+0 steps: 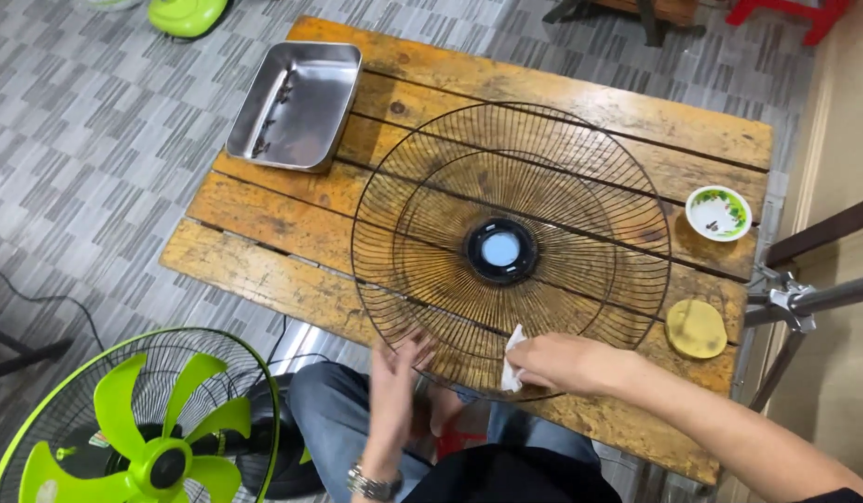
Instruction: Cleaning a metal fan grill by wiping it thoroughly with a cloth and a sponge.
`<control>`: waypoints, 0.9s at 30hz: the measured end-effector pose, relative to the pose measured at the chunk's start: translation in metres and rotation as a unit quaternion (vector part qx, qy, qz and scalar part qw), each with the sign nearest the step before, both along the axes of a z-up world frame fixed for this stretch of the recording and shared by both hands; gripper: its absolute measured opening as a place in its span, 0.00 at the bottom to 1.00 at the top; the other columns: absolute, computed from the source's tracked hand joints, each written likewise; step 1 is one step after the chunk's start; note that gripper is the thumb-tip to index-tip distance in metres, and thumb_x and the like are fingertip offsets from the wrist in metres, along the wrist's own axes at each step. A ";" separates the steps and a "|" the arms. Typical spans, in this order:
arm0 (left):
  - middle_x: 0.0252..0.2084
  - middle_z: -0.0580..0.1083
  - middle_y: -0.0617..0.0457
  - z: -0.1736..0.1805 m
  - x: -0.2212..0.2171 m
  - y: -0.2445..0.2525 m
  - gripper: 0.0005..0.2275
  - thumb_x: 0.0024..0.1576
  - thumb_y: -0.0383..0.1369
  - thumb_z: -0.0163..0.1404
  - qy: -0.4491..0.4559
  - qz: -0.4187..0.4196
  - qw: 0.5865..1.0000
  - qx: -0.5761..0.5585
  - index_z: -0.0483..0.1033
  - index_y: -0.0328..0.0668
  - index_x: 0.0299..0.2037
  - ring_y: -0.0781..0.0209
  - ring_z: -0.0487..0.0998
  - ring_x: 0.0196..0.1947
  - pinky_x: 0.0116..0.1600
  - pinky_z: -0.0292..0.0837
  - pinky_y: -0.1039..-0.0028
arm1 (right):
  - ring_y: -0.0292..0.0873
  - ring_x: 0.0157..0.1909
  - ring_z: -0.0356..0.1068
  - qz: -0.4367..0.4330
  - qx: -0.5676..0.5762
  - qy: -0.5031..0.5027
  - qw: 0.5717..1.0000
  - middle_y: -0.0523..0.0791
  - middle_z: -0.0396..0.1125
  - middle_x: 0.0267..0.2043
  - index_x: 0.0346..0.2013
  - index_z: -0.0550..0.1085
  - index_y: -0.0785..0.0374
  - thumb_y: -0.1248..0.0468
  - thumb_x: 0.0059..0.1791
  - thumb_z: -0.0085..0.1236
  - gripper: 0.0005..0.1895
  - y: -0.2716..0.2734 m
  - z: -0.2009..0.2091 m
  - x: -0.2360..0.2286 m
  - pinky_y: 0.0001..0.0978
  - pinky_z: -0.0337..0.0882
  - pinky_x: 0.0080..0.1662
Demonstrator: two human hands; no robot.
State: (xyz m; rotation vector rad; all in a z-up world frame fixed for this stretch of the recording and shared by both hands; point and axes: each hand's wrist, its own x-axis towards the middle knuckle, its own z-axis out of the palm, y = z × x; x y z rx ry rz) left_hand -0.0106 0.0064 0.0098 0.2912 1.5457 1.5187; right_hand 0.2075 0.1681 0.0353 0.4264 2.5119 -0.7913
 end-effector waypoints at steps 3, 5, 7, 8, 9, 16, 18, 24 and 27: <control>0.63 0.72 0.36 -0.015 0.023 -0.007 0.20 0.63 0.28 0.41 -0.133 0.019 0.990 0.047 0.60 0.32 0.65 0.45 0.79 0.57 0.60 0.75 0.64 | 0.38 0.26 0.67 -0.001 -0.018 0.052 0.998 0.43 0.71 0.31 0.36 0.72 0.59 0.62 0.54 0.48 0.07 -0.006 -0.010 -0.017 0.33 0.74 0.32; 0.63 0.71 0.35 -0.016 0.030 -0.010 0.19 0.63 0.28 0.42 -0.170 0.036 0.983 0.053 0.60 0.29 0.64 0.45 0.78 0.58 0.61 0.74 0.63 | 0.44 0.29 0.69 0.006 -0.018 0.099 0.995 0.45 0.70 0.33 0.37 0.70 0.60 0.58 0.56 0.45 0.10 -0.008 -0.002 -0.032 0.39 0.74 0.35; 0.62 0.70 0.33 -0.017 0.035 -0.014 0.19 0.62 0.28 0.43 -0.205 0.049 0.976 0.060 0.61 0.26 0.63 0.44 0.76 0.58 0.63 0.73 0.62 | 0.50 0.33 0.71 0.010 -0.017 0.148 0.989 0.47 0.70 0.35 0.38 0.67 0.61 0.54 0.57 0.43 0.14 -0.011 0.005 -0.054 0.45 0.74 0.37; 0.57 0.73 0.38 -0.018 0.036 -0.017 0.18 0.64 0.32 0.42 -0.218 0.035 0.975 0.032 0.62 0.35 0.63 0.48 0.79 0.52 0.51 0.71 0.67 | 0.47 0.31 0.70 0.001 -0.019 0.147 0.989 0.46 0.70 0.35 0.37 0.68 0.61 0.56 0.57 0.42 0.13 -0.012 0.007 -0.069 0.42 0.75 0.36; 0.51 0.76 0.43 -0.020 0.038 -0.020 0.18 0.65 0.36 0.42 -0.231 0.021 0.973 0.002 0.63 0.43 0.64 0.51 0.81 0.46 0.39 0.70 0.73 | 0.44 0.28 0.69 -0.010 -0.021 0.145 0.989 0.46 0.70 0.35 0.37 0.70 0.62 0.58 0.58 0.41 0.13 -0.014 0.010 -0.083 0.38 0.76 0.35; 0.54 0.74 0.35 -0.014 0.039 -0.017 0.18 0.66 0.34 0.38 -0.203 0.061 0.977 0.038 0.62 0.30 0.63 0.49 0.80 0.52 0.54 0.76 0.67 | 0.58 0.39 0.75 0.014 0.010 0.222 0.975 0.53 0.71 0.40 0.41 0.68 0.65 0.63 0.52 0.45 0.08 -0.028 0.002 -0.113 0.51 0.73 0.40; 0.51 0.75 0.39 -0.020 0.034 -0.013 0.19 0.64 0.32 0.43 -0.149 0.070 0.985 0.052 0.69 0.27 0.62 0.55 0.77 0.46 0.53 0.74 0.68 | 0.54 0.35 0.73 0.045 -0.016 0.140 0.989 0.52 0.70 0.40 0.41 0.66 0.69 0.68 0.54 0.43 0.06 -0.025 0.015 -0.100 0.47 0.76 0.40; 0.61 0.73 0.36 0.009 -0.001 -0.001 0.21 0.64 0.37 0.39 -0.094 0.042 0.992 0.067 0.61 0.29 0.63 0.47 0.79 0.56 0.59 0.76 0.63 | 0.39 0.54 0.73 0.107 -0.054 0.010 0.993 0.37 0.72 0.58 0.49 0.76 0.52 0.55 0.51 0.55 0.13 0.035 0.001 -0.007 0.36 0.71 0.60; 0.58 0.73 0.40 0.024 -0.006 0.003 0.19 0.65 0.35 0.39 -0.071 0.070 0.991 0.089 0.64 0.30 0.62 0.51 0.79 0.53 0.55 0.75 0.67 | 0.47 0.43 0.73 0.056 0.021 0.039 0.997 0.42 0.74 0.47 0.44 0.75 0.56 0.59 0.50 0.52 0.10 0.048 0.000 0.011 0.44 0.73 0.47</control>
